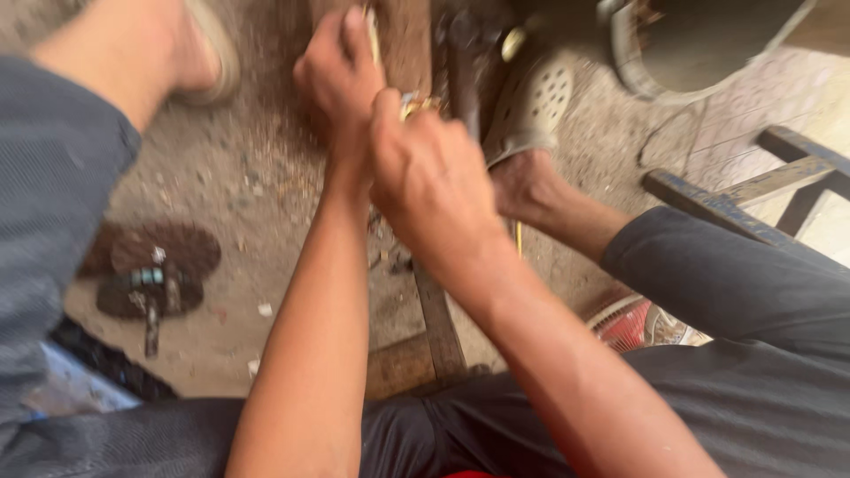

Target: The person uses a hammer and a chisel to strike and pry apart a copper-wound electrical component on a wooden block. The person repeatedly hits the component to separate the copper windings from the core.

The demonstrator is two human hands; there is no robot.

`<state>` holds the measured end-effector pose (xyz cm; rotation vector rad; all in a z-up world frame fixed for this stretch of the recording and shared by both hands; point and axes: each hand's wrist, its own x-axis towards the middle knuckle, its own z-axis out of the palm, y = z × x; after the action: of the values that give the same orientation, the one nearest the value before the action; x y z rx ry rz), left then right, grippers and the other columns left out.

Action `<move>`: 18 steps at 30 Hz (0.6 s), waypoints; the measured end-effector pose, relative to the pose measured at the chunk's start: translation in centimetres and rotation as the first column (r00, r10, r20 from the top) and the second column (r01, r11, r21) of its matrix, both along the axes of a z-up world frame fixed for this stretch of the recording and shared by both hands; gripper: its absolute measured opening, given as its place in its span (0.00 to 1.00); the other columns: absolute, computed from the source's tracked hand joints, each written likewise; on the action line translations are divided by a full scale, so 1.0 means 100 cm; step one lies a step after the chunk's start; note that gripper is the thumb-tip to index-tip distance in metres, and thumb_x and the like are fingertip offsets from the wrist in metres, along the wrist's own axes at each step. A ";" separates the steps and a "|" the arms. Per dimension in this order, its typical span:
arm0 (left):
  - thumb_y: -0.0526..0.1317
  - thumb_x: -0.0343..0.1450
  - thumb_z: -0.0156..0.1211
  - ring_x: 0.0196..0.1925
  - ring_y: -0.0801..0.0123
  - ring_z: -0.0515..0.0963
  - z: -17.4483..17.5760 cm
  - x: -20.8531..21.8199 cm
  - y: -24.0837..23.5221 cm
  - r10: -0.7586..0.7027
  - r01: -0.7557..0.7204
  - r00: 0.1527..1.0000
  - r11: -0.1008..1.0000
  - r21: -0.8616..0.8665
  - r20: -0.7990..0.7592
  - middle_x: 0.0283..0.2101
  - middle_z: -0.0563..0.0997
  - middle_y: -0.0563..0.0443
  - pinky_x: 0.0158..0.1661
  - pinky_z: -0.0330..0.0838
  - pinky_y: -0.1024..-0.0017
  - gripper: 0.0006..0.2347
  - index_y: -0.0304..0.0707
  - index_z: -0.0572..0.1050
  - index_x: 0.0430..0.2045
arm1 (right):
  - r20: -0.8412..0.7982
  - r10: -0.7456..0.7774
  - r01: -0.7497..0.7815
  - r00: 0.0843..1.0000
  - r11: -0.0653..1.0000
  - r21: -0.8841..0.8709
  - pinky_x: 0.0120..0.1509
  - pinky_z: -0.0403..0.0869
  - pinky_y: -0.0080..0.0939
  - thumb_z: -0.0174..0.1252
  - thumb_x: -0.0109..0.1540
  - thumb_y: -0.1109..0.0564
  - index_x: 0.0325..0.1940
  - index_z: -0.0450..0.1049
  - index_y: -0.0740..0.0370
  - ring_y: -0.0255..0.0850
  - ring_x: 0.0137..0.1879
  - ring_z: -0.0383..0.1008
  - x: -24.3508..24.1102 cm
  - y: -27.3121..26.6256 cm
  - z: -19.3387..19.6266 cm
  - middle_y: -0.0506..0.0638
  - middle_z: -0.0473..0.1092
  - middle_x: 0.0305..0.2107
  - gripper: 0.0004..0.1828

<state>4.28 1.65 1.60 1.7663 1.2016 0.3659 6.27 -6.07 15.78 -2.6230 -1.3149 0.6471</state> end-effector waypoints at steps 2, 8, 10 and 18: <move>0.41 0.76 0.52 0.34 0.48 0.83 0.009 -0.004 0.006 -0.015 0.015 0.992 1.000 0.004 0.126 0.32 0.83 0.40 0.36 0.75 0.52 0.12 0.31 0.80 0.35 | -0.020 -0.077 0.078 0.997 0.997 0.029 0.43 0.73 0.55 0.57 0.59 0.65 0.57 0.67 0.74 0.58 0.42 0.74 -0.001 0.006 0.005 0.64 0.71 0.38 0.22; 0.40 0.80 0.51 0.43 0.53 0.84 0.034 -0.044 -0.006 -0.311 0.310 0.941 0.950 0.026 0.136 0.40 0.83 0.45 0.41 0.79 0.55 0.09 0.36 0.79 0.41 | -0.134 -0.363 0.385 0.922 0.901 0.202 0.69 0.65 0.57 0.55 0.68 0.49 0.66 0.64 0.67 0.58 0.67 0.65 -0.001 0.003 0.007 0.64 0.64 0.62 0.27; 0.41 0.78 0.53 0.48 0.52 0.82 0.049 -0.053 -0.015 -0.482 0.471 0.868 0.876 0.108 0.120 0.42 0.82 0.42 0.45 0.76 0.50 0.10 0.34 0.77 0.43 | -0.158 -0.452 0.478 0.878 0.846 0.236 0.70 0.63 0.57 0.54 0.70 0.43 0.68 0.62 0.68 0.59 0.67 0.65 0.004 0.001 0.007 0.65 0.65 0.61 0.31; 0.34 0.80 0.54 0.55 0.51 0.80 0.072 -0.054 -0.015 -0.803 0.802 0.592 0.595 -0.051 -0.066 0.47 0.82 0.40 0.65 0.72 0.55 0.06 0.32 0.75 0.48 | -0.553 -0.522 0.719 0.650 0.657 0.225 0.67 0.67 0.53 0.52 0.67 0.37 0.71 0.60 0.69 0.53 0.64 0.70 -0.007 -0.028 -0.036 0.63 0.69 0.58 0.39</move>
<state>-1.08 0.15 8.84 2.1203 0.3274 -0.2718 5.55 -8.91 12.22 -2.1463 -0.2743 0.6690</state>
